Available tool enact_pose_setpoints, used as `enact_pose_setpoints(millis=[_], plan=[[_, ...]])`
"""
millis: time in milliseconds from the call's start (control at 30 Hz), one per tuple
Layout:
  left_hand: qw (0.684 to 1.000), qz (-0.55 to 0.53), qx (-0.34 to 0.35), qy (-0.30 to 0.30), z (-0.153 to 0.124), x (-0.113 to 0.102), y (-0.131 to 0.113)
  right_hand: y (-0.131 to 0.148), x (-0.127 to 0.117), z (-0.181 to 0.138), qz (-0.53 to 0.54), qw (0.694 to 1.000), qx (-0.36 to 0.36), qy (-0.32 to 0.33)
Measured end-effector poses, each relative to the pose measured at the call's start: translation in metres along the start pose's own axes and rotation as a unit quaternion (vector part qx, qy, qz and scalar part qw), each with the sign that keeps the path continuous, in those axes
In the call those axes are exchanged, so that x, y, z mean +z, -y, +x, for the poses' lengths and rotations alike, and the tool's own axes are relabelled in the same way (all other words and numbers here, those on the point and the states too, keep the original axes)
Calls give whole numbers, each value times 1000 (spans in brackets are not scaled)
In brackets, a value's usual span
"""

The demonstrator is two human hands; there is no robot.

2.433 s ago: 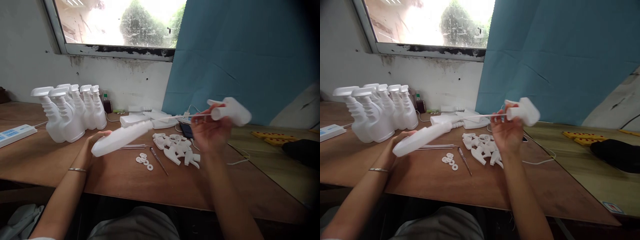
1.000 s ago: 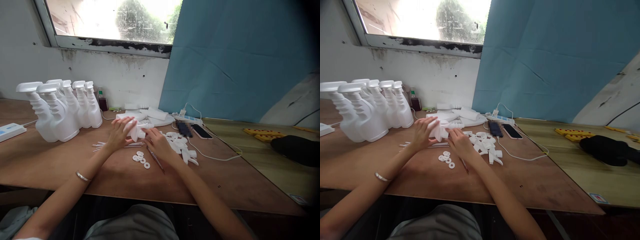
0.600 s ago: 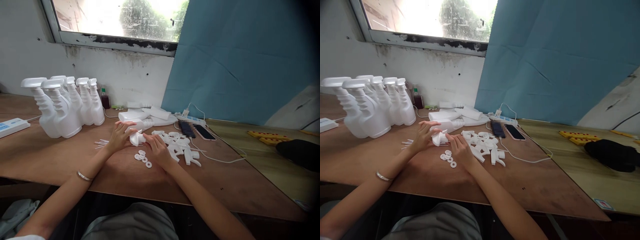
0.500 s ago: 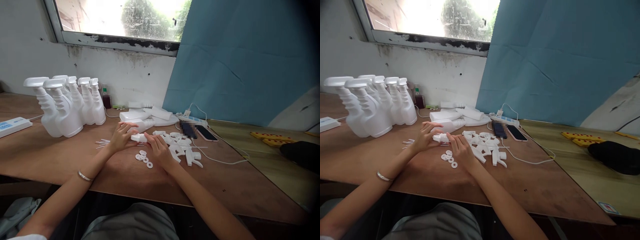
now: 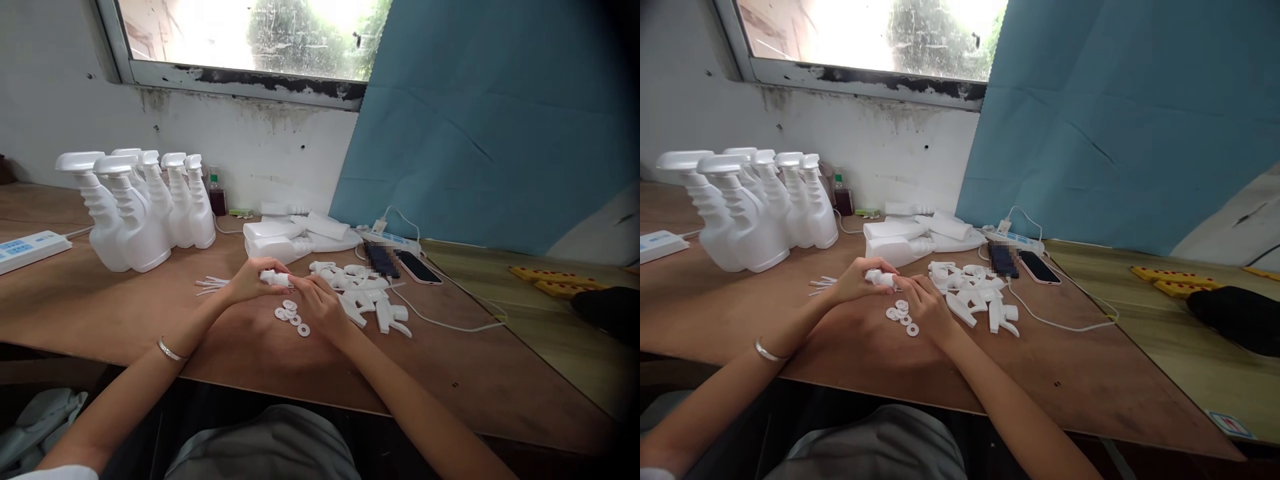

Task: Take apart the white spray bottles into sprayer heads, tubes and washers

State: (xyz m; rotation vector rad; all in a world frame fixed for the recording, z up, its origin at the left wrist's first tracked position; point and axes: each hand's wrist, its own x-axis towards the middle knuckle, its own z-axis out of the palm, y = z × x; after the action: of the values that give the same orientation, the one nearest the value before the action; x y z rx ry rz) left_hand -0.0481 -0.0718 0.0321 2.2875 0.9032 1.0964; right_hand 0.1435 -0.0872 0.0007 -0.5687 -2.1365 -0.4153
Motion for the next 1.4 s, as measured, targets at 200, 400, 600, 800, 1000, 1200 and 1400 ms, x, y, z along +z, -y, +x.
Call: enact_pose_setpoints(millis=[200,400,600,800,1000,1200,1400], plan=[[998,-45,-30,38,-1,4,-2,4,-5,3,-14,1000,20,2],[996,-45,-45,58,0,12,2,5,-4,3,-33,999,40,10],[996,-46,-30,75,0,9,3,3,5,0,-20,999,40,9],[994,-37,-27,97,0,5,3,3,5,0,17,998,51,27],[985,-91,-69,131,-1,-1,1,6,2,4,99,988,112,41],[976,-129,-100,147,-1,-5,-4,12,-8,12,182,958,212,68],[967,-147,-90,187,-1,-8,-6,18,-20,20,272,914,271,131]])
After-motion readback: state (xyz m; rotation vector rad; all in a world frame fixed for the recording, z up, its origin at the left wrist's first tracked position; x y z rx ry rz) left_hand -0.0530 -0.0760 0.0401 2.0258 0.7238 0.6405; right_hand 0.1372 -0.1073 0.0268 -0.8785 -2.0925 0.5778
